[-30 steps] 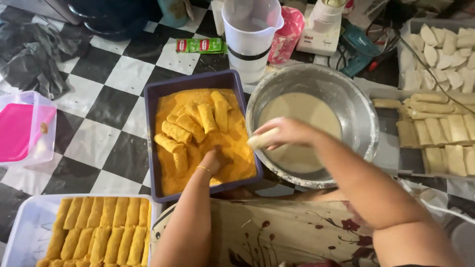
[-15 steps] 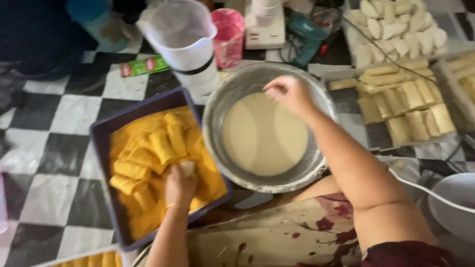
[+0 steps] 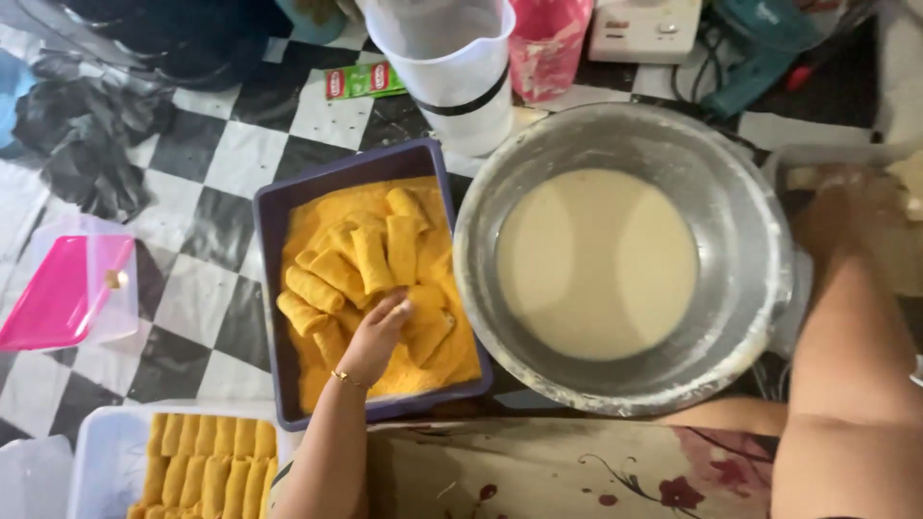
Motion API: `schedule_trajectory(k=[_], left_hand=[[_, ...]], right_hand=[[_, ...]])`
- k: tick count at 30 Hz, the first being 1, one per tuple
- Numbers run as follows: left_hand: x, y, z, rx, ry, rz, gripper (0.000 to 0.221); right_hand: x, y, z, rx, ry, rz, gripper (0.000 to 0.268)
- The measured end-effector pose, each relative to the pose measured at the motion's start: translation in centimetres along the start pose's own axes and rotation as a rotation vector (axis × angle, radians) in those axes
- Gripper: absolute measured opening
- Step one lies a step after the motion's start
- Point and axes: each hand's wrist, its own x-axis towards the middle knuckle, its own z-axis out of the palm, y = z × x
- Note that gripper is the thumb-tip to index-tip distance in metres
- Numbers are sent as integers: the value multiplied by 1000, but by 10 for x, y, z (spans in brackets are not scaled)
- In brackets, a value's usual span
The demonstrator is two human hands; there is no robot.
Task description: Dipping food rolls into a liquid batter and then coating them with yellow powder.
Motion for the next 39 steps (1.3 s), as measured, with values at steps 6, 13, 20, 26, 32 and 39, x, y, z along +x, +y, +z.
schedule_trajectory(k=[6, 13, 20, 26, 32, 39], left_hand=[[-16, 10, 17, 857, -185, 246, 94], [12, -27, 22, 1086, 107, 226, 63], [-17, -3, 12, 645, -228, 230, 67], [-62, 36, -22, -1, 43, 116, 29], [-34, 27, -55, -648, 162, 336, 13], [-70, 26, -48, -472, 323, 384, 67]], right_hand=[[-5, -23, -33, -505, -53, 164, 42], [0, -4, -13, -726, -45, 144, 54], [-52, -8, -38, -105, 272, 206, 27], [17, 77, -5, 1526, 369, 442, 18], [-69, -149, -147, 1631, -72, 29, 17], [-99, -253, -24, 278, -295, -134, 52]])
